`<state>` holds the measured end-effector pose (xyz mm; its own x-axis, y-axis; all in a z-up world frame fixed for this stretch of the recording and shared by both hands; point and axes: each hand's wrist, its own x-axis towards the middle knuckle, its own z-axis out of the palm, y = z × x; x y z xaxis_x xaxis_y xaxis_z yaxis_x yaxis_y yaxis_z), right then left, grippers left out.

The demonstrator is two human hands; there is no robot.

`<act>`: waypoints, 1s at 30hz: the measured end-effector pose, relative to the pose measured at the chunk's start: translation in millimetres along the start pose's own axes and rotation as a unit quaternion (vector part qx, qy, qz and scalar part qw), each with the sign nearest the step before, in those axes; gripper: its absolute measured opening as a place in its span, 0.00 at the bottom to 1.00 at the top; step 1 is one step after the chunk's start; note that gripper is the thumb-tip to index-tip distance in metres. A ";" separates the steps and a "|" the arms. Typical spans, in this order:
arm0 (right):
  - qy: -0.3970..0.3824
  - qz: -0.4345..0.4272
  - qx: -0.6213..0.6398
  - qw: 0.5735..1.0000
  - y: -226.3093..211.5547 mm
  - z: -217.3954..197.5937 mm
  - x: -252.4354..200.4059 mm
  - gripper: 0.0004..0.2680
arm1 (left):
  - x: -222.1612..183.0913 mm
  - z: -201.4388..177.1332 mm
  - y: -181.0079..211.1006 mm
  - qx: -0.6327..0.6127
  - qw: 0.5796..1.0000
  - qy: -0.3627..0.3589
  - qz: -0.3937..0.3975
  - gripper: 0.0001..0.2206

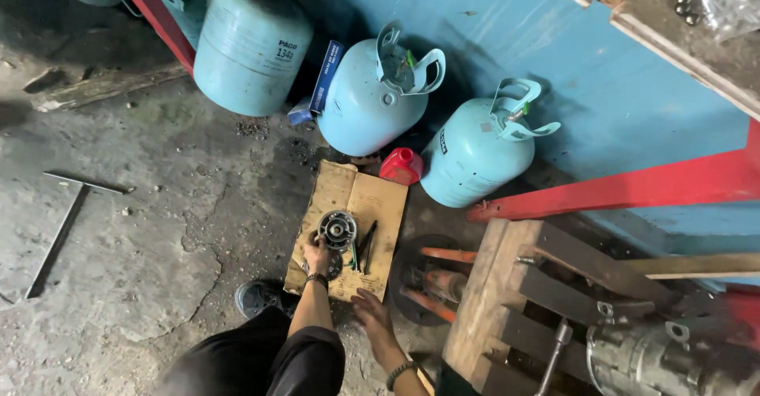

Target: Disassembling and reassembling an automotive AC compressor on a workshop floor

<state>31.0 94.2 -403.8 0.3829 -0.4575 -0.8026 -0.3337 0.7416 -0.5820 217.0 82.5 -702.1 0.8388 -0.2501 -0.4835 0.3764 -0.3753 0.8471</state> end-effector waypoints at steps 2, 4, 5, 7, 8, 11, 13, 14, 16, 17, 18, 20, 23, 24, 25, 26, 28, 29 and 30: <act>0.006 0.031 -0.011 0.999 -7.2 0.4 -2.5 0.19 | -9.8 -1.4 1.7 0.018 1.000 -0.006 -0.004 0.15; 0.008 0.062 -0.021 0.998 -8.2 3.7 0.8 0.19 | -15.2 -6.5 -3.9 0.038 0.999 -0.008 -0.004 0.14; 0.012 0.047 -0.008 0.999 -8.8 5.6 9.6 0.19 | -12.0 -6.3 -8.8 0.078 0.997 0.000 0.014 0.14; 0.015 0.037 0.005 0.999 -6.0 9.5 32.6 0.19 | -9.6 -7.5 -14.3 0.120 0.992 0.010 0.028 0.15; 0.026 0.012 0.047 0.998 -2.5 11.3 46.9 0.18 | -10.7 -8.8 -14.9 0.091 0.995 -0.002 0.047 0.15; 0.055 -0.019 0.113 0.992 43.5 -58.1 135.3 0.21 | -13.8 -18.9 -18.0 0.078 0.996 -0.040 0.023 0.16; 0.075 -0.030 0.139 0.987 93.4 -23.5 183.2 0.25 | -13.0 -24.2 -13.9 0.091 0.993 -0.068 -0.017 0.18; 0.080 -0.023 0.144 0.986 89.0 -20.1 183.3 0.25 | -14.0 -27.9 -11.2 0.049 0.994 -0.094 -0.011 0.20; 0.086 -0.017 0.150 0.985 89.2 -19.9 189.5 0.26 | -12.1 -31.1 -8.8 0.008 0.993 -0.122 -0.003 0.21; 0.083 -0.019 0.140 0.986 94.8 -23.2 195.4 0.27 | -9.5 -30.8 -9.9 0.037 0.994 -0.106 -0.011 0.22; 0.081 -0.021 0.130 0.988 100.5 -27.0 201.0 0.27 | -7.4 -30.2 -11.0 0.067 0.993 -0.090 -0.019 0.23; 0.094 -0.049 0.119 0.987 93.6 -15.7 186.1 0.26 | -3.8 -23.1 -2.4 0.087 0.993 0.004 0.074 0.19; 0.101 -0.171 0.091 0.976 60.6 7.6 118.5 0.16 | -12.0 -22.6 30.4 0.115 0.973 0.138 0.148 0.15; 0.086 -0.261 0.073 0.959 43.4 17.7 90.2 0.09 | -14.4 -22.7 47.7 0.128 0.966 0.184 0.129 0.15; 0.097 -0.270 0.080 0.955 40.7 26.0 74.7 0.09 | -16.4 -20.9 85.1 0.126 0.967 0.171 0.139 0.15; 0.104 -0.294 0.067 0.948 37.8 33.3 59.4 0.12 | -20.3 -17.8 122.4 0.024 0.966 0.184 0.179 0.14; 0.132 -0.322 0.064 0.935 -9.1 46.6 9.6 0.16 | -36.3 -12.7 204.8 -0.077 0.958 0.170 0.218 0.14; 0.115 -0.294 0.056 0.947 -36.9 56.1 -38.9 0.16 | -47.4 -14.6 250.2 -0.135 0.934 0.160 0.289 0.13; 0.096 -0.266 0.049 0.958 -52.0 63.5 -100.3 0.16 | -59.1 -15.3 295.6 -0.194 0.903 0.148 0.354 0.12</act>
<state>64.6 132.7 -284.7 0.3071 -0.8586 -0.4105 -0.0494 0.4164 -0.9078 284.6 0.0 -419.8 0.9699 -0.0338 0.2410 -0.2341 0.1408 0.9620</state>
